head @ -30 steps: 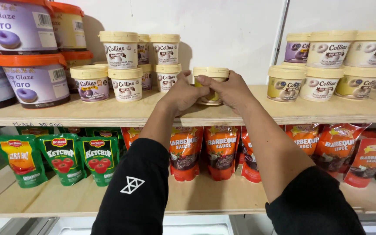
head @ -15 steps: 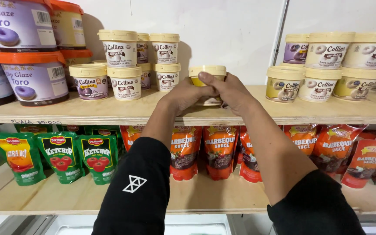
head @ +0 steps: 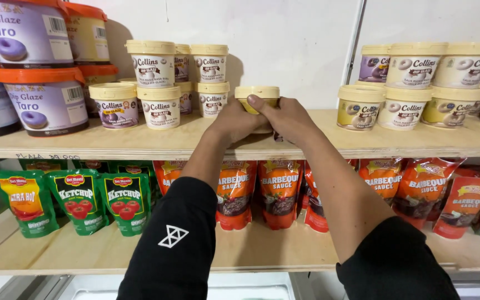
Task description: The recorder wipes containers with a cloth and organizes them on a grocery store shelf.
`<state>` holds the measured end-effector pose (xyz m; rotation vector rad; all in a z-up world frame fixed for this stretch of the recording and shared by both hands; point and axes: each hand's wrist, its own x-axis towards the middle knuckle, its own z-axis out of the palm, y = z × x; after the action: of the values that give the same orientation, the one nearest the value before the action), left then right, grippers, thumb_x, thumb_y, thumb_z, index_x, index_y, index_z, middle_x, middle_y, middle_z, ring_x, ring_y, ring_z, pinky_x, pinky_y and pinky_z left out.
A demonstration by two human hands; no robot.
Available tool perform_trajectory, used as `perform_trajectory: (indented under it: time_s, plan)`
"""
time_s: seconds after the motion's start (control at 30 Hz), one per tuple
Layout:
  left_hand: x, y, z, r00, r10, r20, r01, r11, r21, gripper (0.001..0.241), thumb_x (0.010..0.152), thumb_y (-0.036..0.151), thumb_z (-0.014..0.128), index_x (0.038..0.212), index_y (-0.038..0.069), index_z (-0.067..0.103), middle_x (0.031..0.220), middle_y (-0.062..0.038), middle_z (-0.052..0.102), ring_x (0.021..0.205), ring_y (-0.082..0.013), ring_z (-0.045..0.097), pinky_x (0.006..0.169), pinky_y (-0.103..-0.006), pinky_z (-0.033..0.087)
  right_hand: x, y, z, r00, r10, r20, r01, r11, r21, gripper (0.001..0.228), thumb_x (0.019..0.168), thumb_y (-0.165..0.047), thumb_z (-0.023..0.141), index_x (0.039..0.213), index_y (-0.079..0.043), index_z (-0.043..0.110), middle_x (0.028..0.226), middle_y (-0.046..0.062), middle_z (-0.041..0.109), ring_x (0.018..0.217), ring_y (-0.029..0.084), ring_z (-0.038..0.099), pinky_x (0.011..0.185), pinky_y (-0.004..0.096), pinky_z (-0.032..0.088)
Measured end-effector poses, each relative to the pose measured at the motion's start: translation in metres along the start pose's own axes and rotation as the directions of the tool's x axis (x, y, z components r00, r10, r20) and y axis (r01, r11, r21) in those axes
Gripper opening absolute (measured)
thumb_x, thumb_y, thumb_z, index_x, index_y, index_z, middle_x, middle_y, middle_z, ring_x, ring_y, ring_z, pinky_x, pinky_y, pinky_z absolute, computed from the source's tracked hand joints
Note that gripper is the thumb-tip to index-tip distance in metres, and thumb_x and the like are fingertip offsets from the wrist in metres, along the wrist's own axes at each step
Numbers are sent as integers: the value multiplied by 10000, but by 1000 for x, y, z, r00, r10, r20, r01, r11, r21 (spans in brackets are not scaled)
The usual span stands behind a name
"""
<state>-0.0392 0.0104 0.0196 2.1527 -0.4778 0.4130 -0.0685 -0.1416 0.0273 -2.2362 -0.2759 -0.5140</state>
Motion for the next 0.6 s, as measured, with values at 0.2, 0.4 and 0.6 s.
perform_trajectory:
  time_s: [0.2,0.4,0.6]
  plan:
    - [3,-8,4,996,91,20,-83,963,-257,1000,703,217,904,1472,-3,304,1344,-207,638,1184,-277,657,1071,-349,490,27,30,4,992,-116,51,107,982,158,625,851,-628,715,1003,-21,728,694,34,673,544,125,566,478,316,488]
    - [-2,-2,5,991,75,106,-9,855,-518,865,741,263,815,1443,-104,468,1237,-302,735,970,-298,786,848,-394,635,21,29,4,997,39,-72,-15,951,310,668,926,-666,570,707,-39,645,556,83,562,463,192,537,434,331,437]
    - [5,-12,3,1000,-5,6,6,965,-263,1145,800,265,881,1554,-55,81,1310,-306,595,1161,-301,678,999,-317,538,18,19,2,1000,-24,5,23,993,117,590,891,-635,689,737,-66,671,567,13,598,461,129,535,437,329,440]
